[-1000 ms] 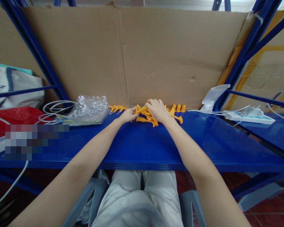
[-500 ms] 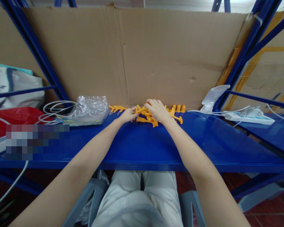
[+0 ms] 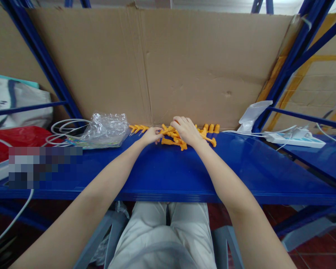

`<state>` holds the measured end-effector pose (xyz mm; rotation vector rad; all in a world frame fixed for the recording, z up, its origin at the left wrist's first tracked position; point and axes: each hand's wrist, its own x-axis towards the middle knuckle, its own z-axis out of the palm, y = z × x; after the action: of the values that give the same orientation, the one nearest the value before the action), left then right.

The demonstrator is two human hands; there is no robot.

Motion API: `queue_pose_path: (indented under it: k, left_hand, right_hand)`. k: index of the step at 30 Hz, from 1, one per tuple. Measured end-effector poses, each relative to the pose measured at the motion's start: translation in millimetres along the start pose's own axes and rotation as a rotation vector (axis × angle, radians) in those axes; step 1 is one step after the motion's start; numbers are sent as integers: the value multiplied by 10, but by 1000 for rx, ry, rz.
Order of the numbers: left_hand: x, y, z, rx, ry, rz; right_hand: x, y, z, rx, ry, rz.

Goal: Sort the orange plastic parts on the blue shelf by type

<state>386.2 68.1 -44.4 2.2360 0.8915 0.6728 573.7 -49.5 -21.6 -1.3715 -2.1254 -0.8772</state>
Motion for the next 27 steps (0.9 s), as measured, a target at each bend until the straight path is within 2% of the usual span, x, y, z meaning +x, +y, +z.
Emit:
queue_pose_path:
  k: [7,12,19,27]
  left_hand:
    - [-20,-58,7,106,101,21]
    - [-1,-127,-11,235,193,42]
    - [12,-127,-4,298,203,69]
    - [-3,-101,-1,238,173,44]
  right_hand:
    - [-22,17,7,145,-26,28]
    - [-24,0,51,292,9,45]
    - [3,7,82,320,46,29]
    - [1,77,137,351,71,-6]
